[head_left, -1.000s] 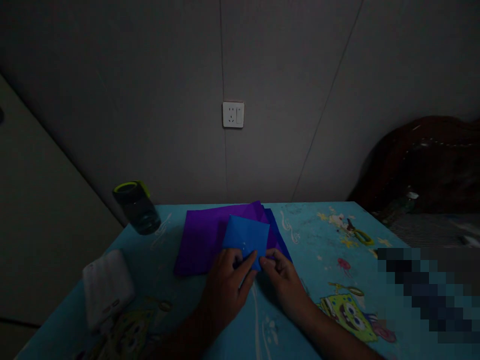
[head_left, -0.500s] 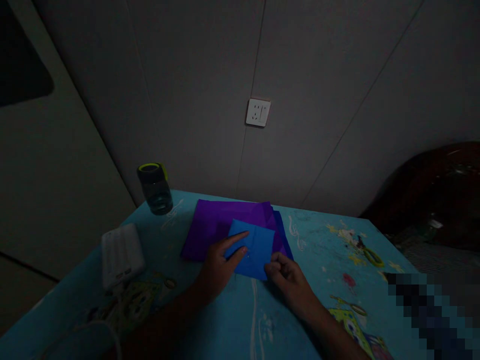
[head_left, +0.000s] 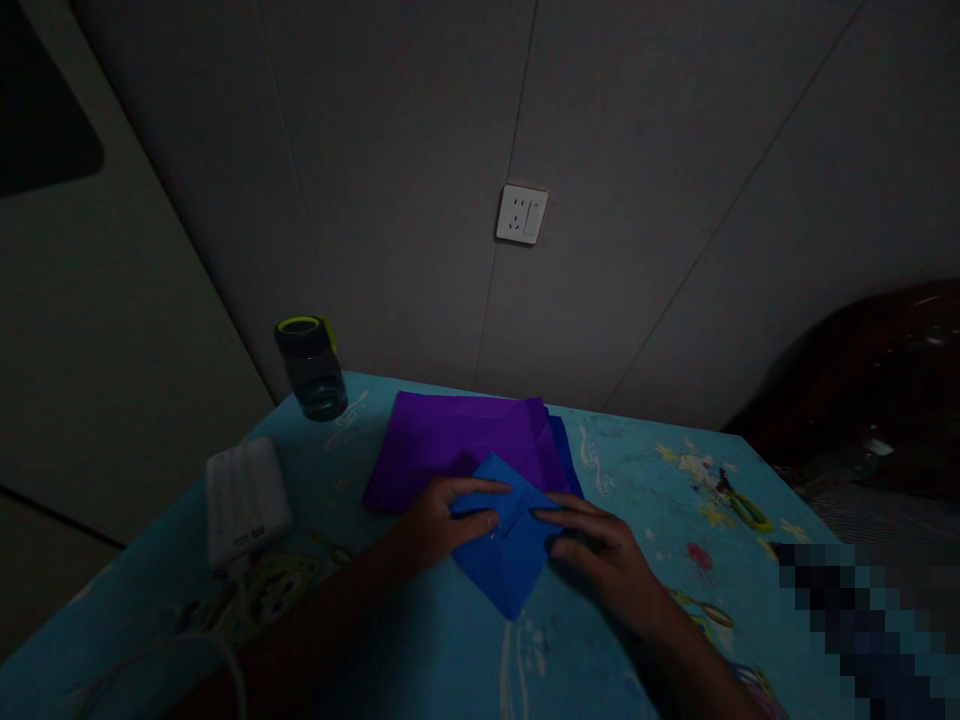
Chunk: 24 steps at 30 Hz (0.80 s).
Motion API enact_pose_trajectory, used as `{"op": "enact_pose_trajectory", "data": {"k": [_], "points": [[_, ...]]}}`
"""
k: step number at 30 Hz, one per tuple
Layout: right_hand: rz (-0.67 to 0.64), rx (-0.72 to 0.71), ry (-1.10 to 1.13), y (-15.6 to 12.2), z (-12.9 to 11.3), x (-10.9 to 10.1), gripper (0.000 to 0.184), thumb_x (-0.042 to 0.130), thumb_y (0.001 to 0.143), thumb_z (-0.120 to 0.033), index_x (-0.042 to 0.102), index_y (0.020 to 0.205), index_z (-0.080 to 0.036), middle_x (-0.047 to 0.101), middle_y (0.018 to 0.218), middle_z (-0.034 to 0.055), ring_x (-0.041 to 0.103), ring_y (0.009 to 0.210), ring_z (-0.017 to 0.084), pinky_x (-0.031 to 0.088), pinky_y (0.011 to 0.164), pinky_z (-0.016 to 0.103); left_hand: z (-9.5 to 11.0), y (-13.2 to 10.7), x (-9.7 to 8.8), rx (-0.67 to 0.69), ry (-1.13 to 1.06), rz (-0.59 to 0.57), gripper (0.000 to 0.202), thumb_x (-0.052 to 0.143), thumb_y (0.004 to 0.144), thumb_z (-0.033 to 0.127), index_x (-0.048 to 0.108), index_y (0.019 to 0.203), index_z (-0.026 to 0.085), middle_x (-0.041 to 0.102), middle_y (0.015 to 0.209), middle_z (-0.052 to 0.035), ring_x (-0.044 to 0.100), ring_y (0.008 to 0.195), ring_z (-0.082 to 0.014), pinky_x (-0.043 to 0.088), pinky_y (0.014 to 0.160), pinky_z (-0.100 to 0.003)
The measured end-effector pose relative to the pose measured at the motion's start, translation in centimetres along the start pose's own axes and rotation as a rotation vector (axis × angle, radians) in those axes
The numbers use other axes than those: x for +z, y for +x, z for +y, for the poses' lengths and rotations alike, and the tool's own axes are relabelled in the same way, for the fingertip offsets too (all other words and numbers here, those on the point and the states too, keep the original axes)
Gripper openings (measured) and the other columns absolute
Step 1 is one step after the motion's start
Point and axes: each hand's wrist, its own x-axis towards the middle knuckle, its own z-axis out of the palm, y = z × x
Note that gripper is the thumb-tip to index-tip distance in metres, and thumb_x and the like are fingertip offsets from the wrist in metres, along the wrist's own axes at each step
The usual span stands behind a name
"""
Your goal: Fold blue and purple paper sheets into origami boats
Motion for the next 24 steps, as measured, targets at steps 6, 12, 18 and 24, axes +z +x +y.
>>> {"op": "enact_pose_trajectory", "data": {"k": [6, 12, 18, 24], "points": [[0.112, -0.051, 0.024, 0.4, 0.1, 1.0, 0.02, 0.065, 0.085, -0.041, 0.077, 0.088, -0.026, 0.074, 0.1, 0.0066, 0.066, 0.096, 0.024, 0.052, 0.085, 0.035, 0.1, -0.1, 0.4, 0.157, 0.258, 0.021, 0.03, 0.065, 0.08, 0.031, 0.075, 0.105, 0.019, 0.076, 0.082, -0.0047, 0.065, 0.067, -0.0162, 0.049, 0.062, -0.024], [0.294, 0.061, -0.012, 0.5, -0.5, 1.4, 0.03, 0.061, 0.085, -0.041, 0.068, 0.066, -0.019, 0.065, 0.064, 0.0008, 0.058, 0.062, 0.016, 0.045, 0.059, 0.026, -0.2, -0.5, 0.8, 0.254, 0.298, -0.117, 0.039, 0.047, 0.092, 0.043, 0.074, 0.106, 0.018, 0.074, 0.082, -0.0038, 0.063, 0.07, -0.0168, 0.048, 0.065, -0.024], [0.424, 0.143, 0.072, 0.6, -0.8, 1.9, 0.027, 0.068, 0.079, -0.045, 0.067, 0.078, -0.018, 0.062, 0.064, 0.0004, 0.055, 0.061, 0.015, 0.042, 0.057, 0.025, -0.3, -0.7, 1.5, 0.242, 0.126, -0.113, 0.048, 0.061, 0.086, 0.04, 0.057, 0.13, 0.019, 0.07, 0.111, -0.0073, 0.064, 0.103, -0.0234, 0.049, 0.089, -0.03], [0.434, 0.191, 0.226, 0.8, -0.6, 2.4, 0.041, 0.071, 0.078, -0.045, 0.059, 0.107, -0.017, 0.043, 0.055, -0.0081, 0.039, 0.051, 0.011, 0.032, 0.049, 0.023, -1.1, -0.1, 2.1, 0.154, -0.109, 0.0, 0.08, 0.069, 0.082, 0.031, 0.025, 0.149, 0.024, 0.067, 0.117, -0.0118, 0.067, 0.101, -0.0237, 0.055, 0.083, -0.033]]}}
